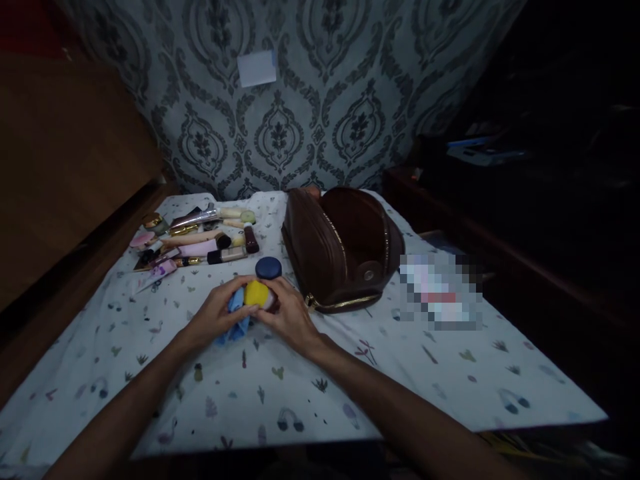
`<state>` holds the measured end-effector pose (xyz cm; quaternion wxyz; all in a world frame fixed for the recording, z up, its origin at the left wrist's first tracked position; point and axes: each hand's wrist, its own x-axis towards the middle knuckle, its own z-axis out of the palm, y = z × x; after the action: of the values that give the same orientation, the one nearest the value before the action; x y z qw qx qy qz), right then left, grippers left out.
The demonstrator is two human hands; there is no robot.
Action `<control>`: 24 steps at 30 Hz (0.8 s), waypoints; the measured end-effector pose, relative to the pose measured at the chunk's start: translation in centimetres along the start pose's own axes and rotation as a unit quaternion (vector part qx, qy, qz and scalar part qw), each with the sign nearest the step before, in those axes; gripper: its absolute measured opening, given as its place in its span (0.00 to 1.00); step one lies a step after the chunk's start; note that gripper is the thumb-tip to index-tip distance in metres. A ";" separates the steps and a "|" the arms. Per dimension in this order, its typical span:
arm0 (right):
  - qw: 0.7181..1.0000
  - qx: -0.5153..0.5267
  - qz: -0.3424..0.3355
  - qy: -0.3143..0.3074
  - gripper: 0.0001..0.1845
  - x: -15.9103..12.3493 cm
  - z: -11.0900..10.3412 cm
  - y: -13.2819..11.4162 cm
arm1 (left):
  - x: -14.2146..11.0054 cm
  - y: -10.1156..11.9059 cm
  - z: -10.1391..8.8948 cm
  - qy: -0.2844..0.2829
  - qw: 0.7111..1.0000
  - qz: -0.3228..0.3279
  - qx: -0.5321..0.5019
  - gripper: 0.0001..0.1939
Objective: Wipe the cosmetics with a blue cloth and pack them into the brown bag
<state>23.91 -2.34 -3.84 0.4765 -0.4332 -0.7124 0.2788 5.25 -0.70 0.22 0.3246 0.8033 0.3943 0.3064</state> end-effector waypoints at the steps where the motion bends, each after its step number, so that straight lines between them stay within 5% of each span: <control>1: 1.000 -0.006 -0.002 0.000 0.23 -0.1 0.1 0.0 | 0.0 0.1 0.0 0.002 1.000 0.002 0.006 0.22; 9: 0.999 -0.025 0.010 0.021 0.24 -0.8 0.6 -0.1 | -0.3 0.7 0.5 0.016 0.998 -0.051 0.039 0.14; 14: 1.000 0.003 0.025 0.016 0.22 -0.3 0.3 -0.3 | -0.2 -0.1 0.3 0.013 1.000 -0.024 0.012 0.16; 20: 0.974 0.176 0.137 -0.044 0.30 0.2 0.4 0.0 | 0.0 -1.0 -0.6 -0.031 0.999 -0.011 -0.021 0.22; 24: 0.929 0.312 0.191 -0.051 0.30 0.5 0.5 -0.3 | -0.1 -0.7 -0.5 0.001 0.999 -0.025 -0.023 0.22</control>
<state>23.26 -2.02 -3.53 0.4883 -0.3761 -0.5166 0.5944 4.52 -0.27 -0.07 0.3508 0.7849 0.4076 0.3078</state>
